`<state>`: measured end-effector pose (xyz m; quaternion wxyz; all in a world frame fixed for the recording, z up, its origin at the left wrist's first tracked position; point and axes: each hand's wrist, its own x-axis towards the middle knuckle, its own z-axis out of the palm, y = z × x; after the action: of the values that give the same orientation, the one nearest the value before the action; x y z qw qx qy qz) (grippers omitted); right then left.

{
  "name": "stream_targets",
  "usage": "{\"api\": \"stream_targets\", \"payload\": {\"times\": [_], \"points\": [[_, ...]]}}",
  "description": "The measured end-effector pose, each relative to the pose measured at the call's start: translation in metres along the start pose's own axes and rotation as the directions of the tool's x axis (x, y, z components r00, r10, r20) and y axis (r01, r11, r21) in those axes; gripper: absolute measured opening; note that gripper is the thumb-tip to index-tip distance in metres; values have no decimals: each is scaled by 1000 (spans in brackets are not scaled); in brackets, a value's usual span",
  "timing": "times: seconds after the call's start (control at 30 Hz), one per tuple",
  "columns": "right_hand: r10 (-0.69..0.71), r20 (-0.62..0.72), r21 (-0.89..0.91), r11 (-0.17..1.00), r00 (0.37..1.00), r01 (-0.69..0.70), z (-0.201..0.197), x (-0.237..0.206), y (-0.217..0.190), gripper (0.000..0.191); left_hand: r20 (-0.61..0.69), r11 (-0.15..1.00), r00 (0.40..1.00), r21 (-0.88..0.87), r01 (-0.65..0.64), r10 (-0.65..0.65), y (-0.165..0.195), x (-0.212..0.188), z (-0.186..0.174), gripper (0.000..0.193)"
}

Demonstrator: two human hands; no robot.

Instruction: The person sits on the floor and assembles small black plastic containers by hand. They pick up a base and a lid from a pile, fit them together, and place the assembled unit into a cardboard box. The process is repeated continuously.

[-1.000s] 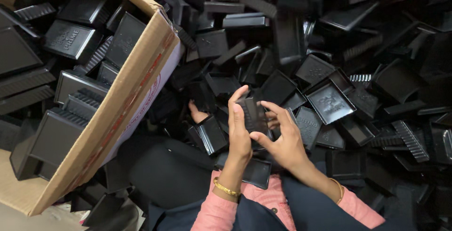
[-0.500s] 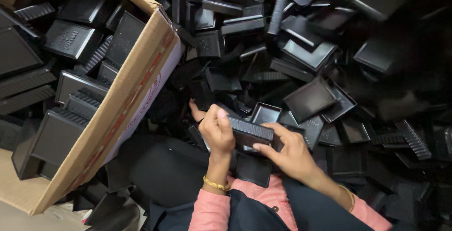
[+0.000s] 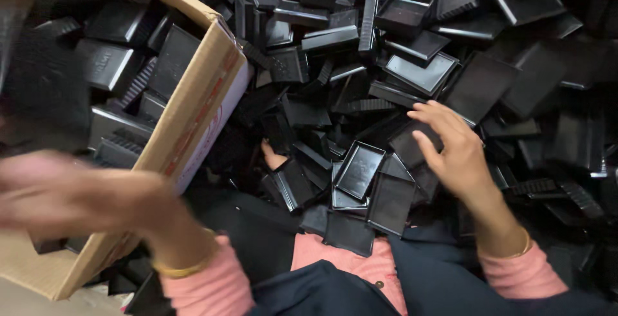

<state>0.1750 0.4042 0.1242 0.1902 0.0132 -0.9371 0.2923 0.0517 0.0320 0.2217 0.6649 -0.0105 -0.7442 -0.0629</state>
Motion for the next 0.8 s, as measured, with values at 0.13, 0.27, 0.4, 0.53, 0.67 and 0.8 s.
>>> {"api": "stream_targets", "payload": {"times": [0.13, 0.27, 0.4, 0.53, 0.67, 0.8], "points": [[-42, 279, -282, 951, 959, 123, 5, -5, 29, 57, 573, 772, 704, -633, 54, 420, 94, -106, 15, 16], [94, 507, -347, 932, 856, 103, 0, -20, 42, 62, 712, 807, 464, -591, -10, 527, 136, -211, 41, 18], [-82, 524, -220, 949, 848, 227, -12, -32, 50, 69, 815, 857, 264, -497, -138, 515, 128, -234, 44, 15], [-118, 469, -181, 957, 875, 226, -16, -41, 58, 52, 826, 851, 271, -523, 41, 494, 120, -199, 20, 11], [56, 100, -118, 992, 993, -43, -11, -47, 62, 37, 859, 515, 334, -503, 694, 389, 122, -154, -28, 19], [448, 110, 771, 525, 887, -361, 4, -51, 52, 40, 864, -313, 257, -123, 942, 433, 147, -139, -64, 44]]}}
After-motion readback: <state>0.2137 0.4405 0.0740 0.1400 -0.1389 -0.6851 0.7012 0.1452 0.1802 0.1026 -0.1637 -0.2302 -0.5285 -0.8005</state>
